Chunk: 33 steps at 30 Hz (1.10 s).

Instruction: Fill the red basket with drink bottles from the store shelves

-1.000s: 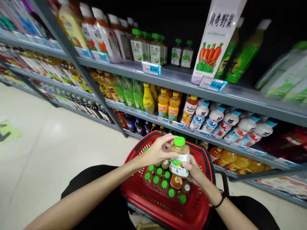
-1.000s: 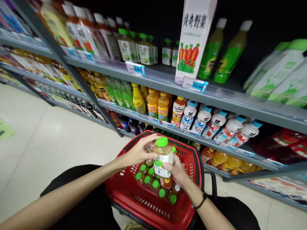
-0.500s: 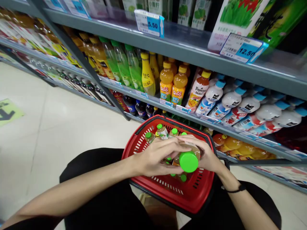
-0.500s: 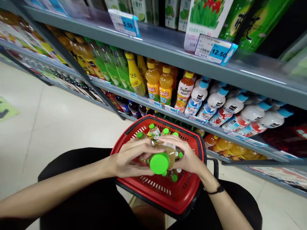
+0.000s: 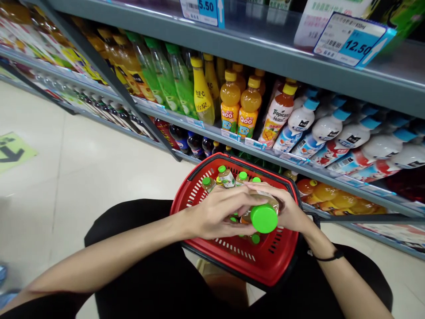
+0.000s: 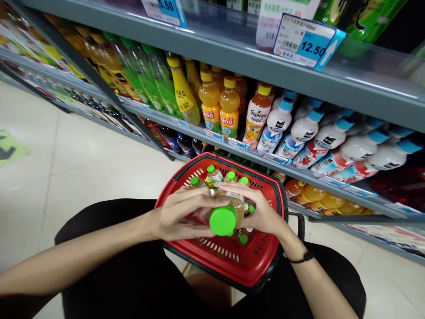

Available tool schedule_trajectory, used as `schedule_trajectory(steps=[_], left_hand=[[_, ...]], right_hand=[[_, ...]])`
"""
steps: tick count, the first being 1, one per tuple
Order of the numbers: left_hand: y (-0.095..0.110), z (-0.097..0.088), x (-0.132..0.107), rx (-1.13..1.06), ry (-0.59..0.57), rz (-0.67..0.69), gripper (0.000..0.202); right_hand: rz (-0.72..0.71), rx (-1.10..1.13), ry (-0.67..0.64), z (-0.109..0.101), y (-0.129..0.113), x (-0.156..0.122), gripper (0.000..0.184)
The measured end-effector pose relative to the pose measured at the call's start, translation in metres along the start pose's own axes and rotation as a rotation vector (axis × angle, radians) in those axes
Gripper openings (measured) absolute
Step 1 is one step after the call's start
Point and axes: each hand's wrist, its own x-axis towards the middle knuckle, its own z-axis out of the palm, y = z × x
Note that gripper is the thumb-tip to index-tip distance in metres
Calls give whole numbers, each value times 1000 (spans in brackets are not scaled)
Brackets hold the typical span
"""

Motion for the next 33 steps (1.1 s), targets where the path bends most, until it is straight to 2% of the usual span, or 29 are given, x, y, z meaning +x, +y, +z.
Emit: schedule_trajectory(steps=[3,6,8,10,13,17,19,22,26,29,31,33], left_hand=[[-3,2,2,-109,92,-196,46],[-12,5,4,-356,191,-548,39],[-20,5,5,-488,227,-735,37],[-28,4,5,-545,246,-843,39],[-33,5,7,-603,262,-925,42],[-37,10,8,-653,290,-954,44],[-43,10,7,-619,259,-948,45],[-55,2,5,-502,88,-888,46],[-68,-13,2,-276,-133,-739,45],[-78,-11,-5,-10,-263,-630,45],[-87,4,-13,94,-334,-590,44],[-99,27,-20,118,-389,-584,45]], right_hand=[[126,83,46,5,4,-3,70],[279,267,85,13,8,-7,51],[368,380,111,20,9,-8,47],[459,456,146,25,7,-8,49],[558,487,199,28,3,-7,49],[615,477,223,27,-2,-4,51],[630,456,213,26,-1,-3,53],[585,332,224,27,3,-2,50],[500,-26,215,25,8,-1,42],[535,-307,77,9,13,-2,43],[591,-413,-62,-11,20,-5,50],[670,-450,-188,-34,30,-9,56]])
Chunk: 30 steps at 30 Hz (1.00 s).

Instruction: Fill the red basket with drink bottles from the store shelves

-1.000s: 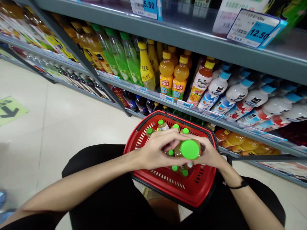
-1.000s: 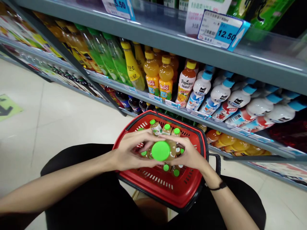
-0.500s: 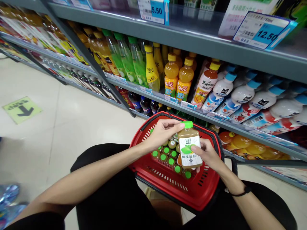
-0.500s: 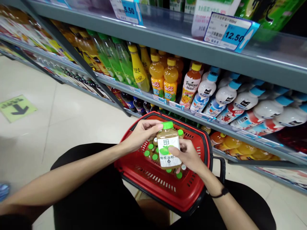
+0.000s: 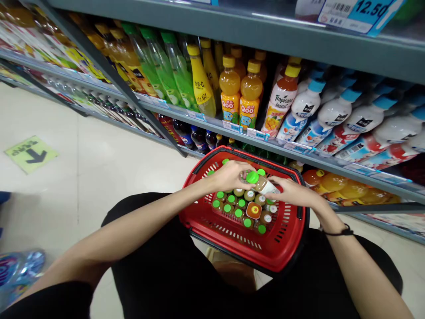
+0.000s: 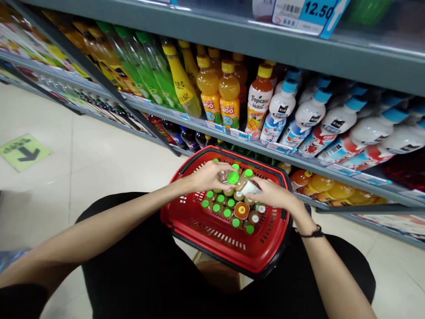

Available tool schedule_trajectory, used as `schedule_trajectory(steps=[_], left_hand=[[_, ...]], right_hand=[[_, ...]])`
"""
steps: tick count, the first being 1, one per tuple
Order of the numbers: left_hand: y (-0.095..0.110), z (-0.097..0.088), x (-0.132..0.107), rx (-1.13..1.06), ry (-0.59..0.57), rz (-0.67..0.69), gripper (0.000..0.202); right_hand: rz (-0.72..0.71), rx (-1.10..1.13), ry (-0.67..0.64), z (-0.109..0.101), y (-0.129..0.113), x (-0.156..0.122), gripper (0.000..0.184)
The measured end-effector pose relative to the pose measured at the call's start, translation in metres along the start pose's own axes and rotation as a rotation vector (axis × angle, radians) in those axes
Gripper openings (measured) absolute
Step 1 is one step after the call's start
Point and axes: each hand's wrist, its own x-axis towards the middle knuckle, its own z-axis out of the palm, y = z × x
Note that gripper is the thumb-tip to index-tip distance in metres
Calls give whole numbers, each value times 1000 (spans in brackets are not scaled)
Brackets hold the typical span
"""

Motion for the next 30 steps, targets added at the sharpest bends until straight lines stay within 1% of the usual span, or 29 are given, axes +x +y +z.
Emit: schedule_trajectory(steps=[1,2,4,6,7,9,13,15,17,20,26,30], left_hand=[[-4,13,5,10,-17,0,46],[-6,26,11,26,-34,1,46],[-10,50,22,91,-77,6,44],[-13,69,30,173,-136,-5,43],[-14,77,33,206,-165,-18,43],[-16,91,35,247,-204,-48,44],[-18,112,40,296,-230,-85,42],[-16,117,45,335,-242,-108,44],[-15,119,51,379,-257,-130,47],[-16,116,61,431,-269,-151,49],[-26,114,75,504,-247,-193,47],[-23,114,80,537,-273,-195,48]], right_hand=[[35,-24,-46,-7,10,2,54],[82,-58,-66,-13,19,3,51],[196,-199,-72,-23,31,5,44],[312,-365,-65,-28,36,5,40],[359,-425,-69,-29,36,4,39],[423,-475,-85,-30,35,1,37],[447,-476,-83,-31,31,-5,39],[435,-471,-68,-31,31,-7,41],[424,-466,-55,-31,31,-7,41],[415,-460,-41,-31,31,-7,42],[402,-462,-26,-28,30,-9,42],[401,-468,-42,-27,28,-8,44]])
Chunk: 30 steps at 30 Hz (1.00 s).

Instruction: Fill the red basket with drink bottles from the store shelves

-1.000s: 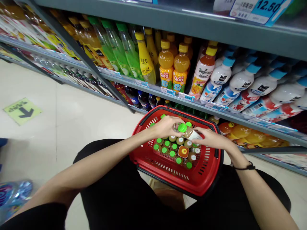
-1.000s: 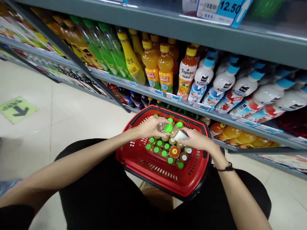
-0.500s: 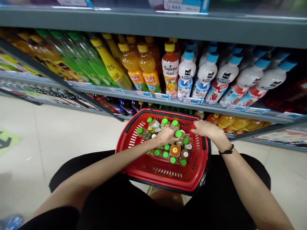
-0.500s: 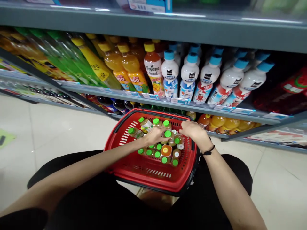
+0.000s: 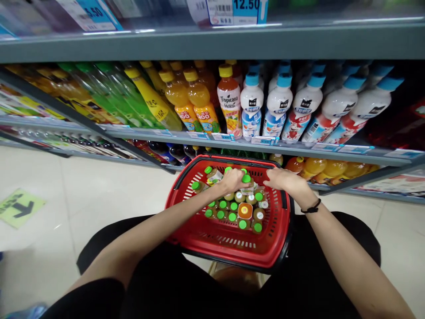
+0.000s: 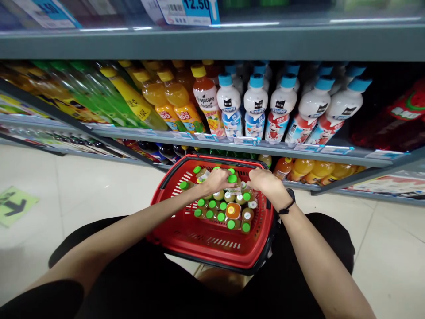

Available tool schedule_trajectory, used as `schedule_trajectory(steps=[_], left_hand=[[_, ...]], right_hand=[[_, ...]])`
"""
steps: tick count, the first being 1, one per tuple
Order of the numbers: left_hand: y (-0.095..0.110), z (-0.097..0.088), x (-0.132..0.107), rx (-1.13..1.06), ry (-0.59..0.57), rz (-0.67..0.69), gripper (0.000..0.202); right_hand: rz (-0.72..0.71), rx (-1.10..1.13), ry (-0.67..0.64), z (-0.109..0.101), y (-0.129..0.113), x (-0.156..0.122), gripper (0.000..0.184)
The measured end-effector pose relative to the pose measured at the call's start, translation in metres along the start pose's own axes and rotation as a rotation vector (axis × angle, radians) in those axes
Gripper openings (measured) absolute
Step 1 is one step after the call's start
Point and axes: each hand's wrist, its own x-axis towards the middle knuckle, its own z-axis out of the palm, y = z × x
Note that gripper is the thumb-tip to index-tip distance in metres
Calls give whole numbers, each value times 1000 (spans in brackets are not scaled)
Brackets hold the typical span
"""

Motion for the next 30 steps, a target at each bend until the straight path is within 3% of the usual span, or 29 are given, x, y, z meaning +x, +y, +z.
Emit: schedule_trajectory(steps=[6,12,21,30], left_hand=[[11,-11,-15,51,-42,74,50],[11,-5,-25,95,-65,155,53],[-3,6,-7,95,-25,36,50],[-10,21,-13,23,-14,-77,58]], right_hand=[[8,-20,-7,1,-1,2,46],[5,-27,-14,1,-3,1,45],[17,-63,-41,-2,-7,-3,47],[17,-80,-61,-5,-8,-5,45]])
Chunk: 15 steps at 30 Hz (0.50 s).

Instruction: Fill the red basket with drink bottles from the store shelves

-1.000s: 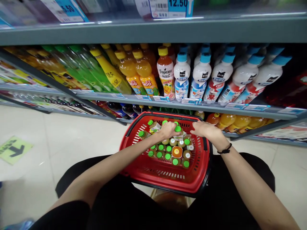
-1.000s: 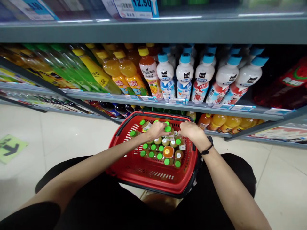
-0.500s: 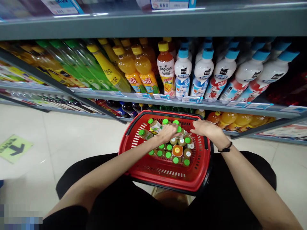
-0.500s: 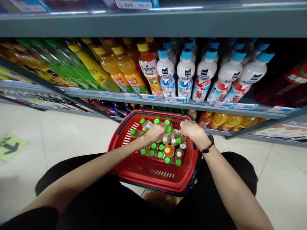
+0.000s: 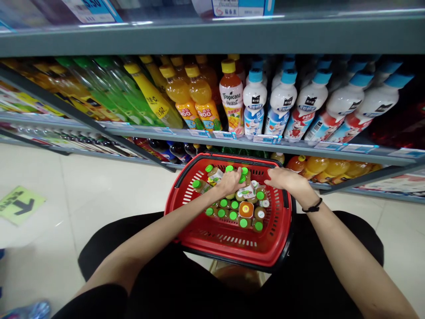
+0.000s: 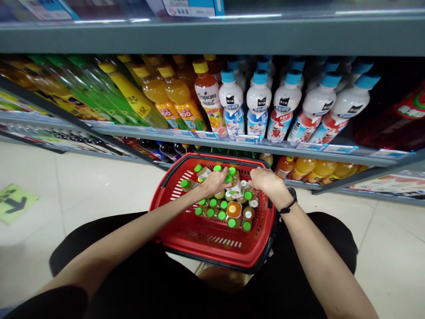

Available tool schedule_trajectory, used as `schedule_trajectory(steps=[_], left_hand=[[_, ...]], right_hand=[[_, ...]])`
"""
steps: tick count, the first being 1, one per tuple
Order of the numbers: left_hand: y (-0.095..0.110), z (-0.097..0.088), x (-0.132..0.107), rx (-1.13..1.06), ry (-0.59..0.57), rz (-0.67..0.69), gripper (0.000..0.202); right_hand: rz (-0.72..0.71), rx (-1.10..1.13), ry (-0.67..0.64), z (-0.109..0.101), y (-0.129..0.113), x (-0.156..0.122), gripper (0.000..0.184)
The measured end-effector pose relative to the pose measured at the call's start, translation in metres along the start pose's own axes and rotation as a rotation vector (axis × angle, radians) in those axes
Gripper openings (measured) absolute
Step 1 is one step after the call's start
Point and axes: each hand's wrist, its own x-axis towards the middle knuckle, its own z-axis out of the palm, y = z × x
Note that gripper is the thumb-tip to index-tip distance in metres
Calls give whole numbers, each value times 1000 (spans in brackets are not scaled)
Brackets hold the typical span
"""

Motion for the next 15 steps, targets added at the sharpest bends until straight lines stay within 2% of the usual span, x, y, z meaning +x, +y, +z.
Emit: schedule_trajectory(steps=[5,15], left_hand=[[-9,11,1,-59,5,-79,56],[-21,18,0,-124,-41,-190,30]], right_hand=[[0,7,1,1,1,1,49],[5,13,10,7,3,7,44]])
